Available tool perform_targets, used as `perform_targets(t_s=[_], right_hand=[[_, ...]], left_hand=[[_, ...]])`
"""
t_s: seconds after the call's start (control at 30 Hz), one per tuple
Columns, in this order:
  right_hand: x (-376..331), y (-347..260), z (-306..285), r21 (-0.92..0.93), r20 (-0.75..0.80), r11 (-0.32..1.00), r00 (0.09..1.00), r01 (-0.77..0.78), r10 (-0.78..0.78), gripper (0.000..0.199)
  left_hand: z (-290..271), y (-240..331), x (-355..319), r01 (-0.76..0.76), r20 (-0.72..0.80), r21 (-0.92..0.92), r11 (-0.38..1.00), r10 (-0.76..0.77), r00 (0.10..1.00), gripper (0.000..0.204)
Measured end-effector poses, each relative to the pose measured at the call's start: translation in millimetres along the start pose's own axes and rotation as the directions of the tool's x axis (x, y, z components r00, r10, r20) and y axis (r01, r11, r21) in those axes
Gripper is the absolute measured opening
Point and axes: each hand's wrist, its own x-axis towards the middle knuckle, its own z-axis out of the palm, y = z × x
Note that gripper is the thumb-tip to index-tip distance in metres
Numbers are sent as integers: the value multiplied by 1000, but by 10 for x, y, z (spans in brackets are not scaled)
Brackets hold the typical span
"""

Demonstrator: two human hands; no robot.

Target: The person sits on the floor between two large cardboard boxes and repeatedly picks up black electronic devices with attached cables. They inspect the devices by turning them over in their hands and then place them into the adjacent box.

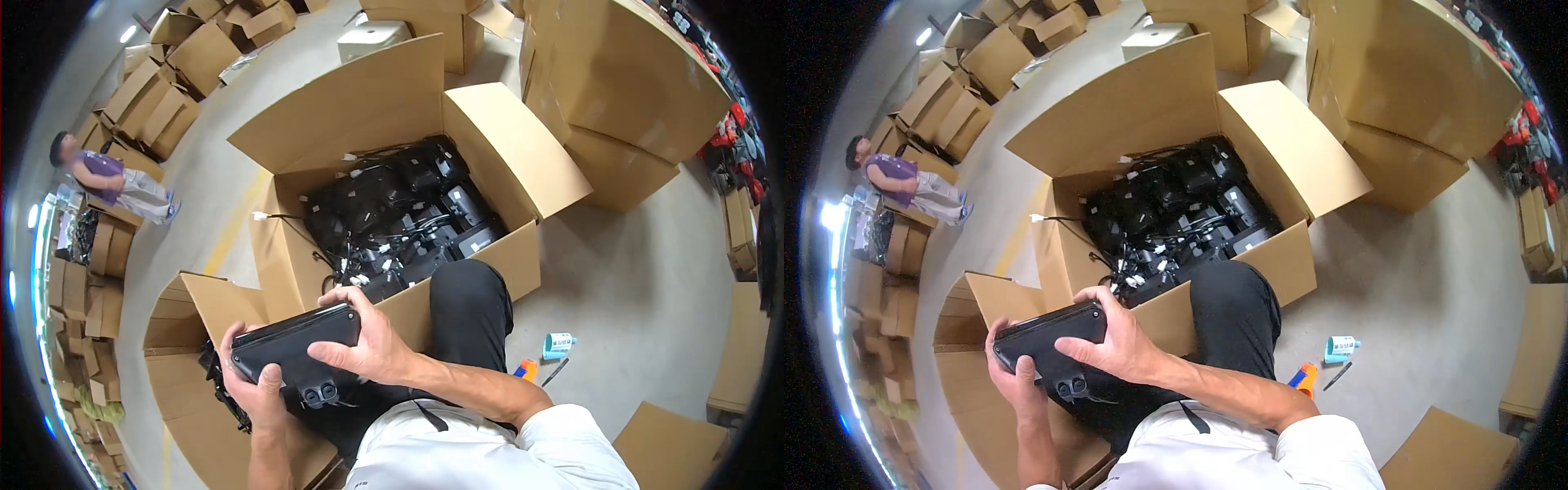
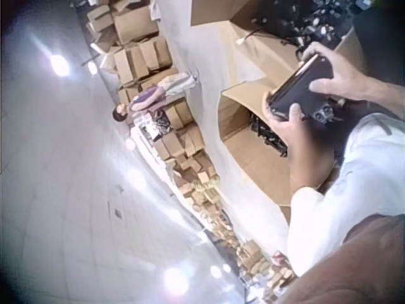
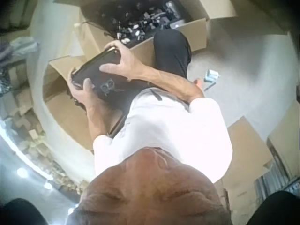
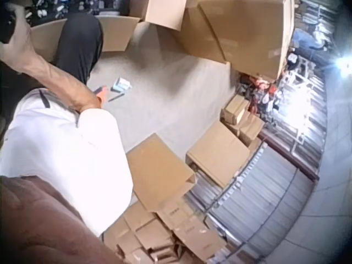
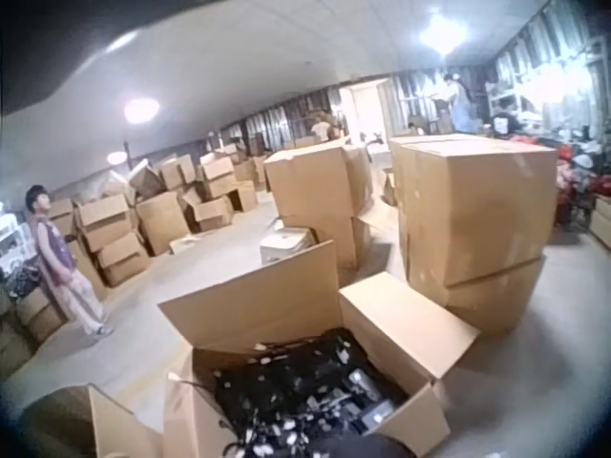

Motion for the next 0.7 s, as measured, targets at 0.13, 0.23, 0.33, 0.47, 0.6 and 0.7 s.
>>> perform_targets(t_s=[0.13,0.23,0.33,0.47,0.6,0.7], right_hand=[[12,-96,-177,-53,46,999,999,-8,10,64],[113,-157,-301,-157,16,983,995,99,-98,63],[404,-372,-568,-229,171,973,985,2,38,65],[696,-717,-715,-383,455,881,887,278,-82,70],[1103,-757,-882,-143,337,988,942,57,-6,97],[1152,-620,-1500,-183,579,969,778,-167,243,117]], left_hand=[[-11,20,73,281,217,-71,957,-260,941,85],[179,43,122,250,177,-108,962,-228,957,83],[272,-27,250,303,226,-167,938,-262,938,81],[193,140,638,315,637,305,899,-438,634,74],[563,111,617,272,439,269,924,-369,819,73],[858,-57,952,326,462,-315,891,-156,873,70]])
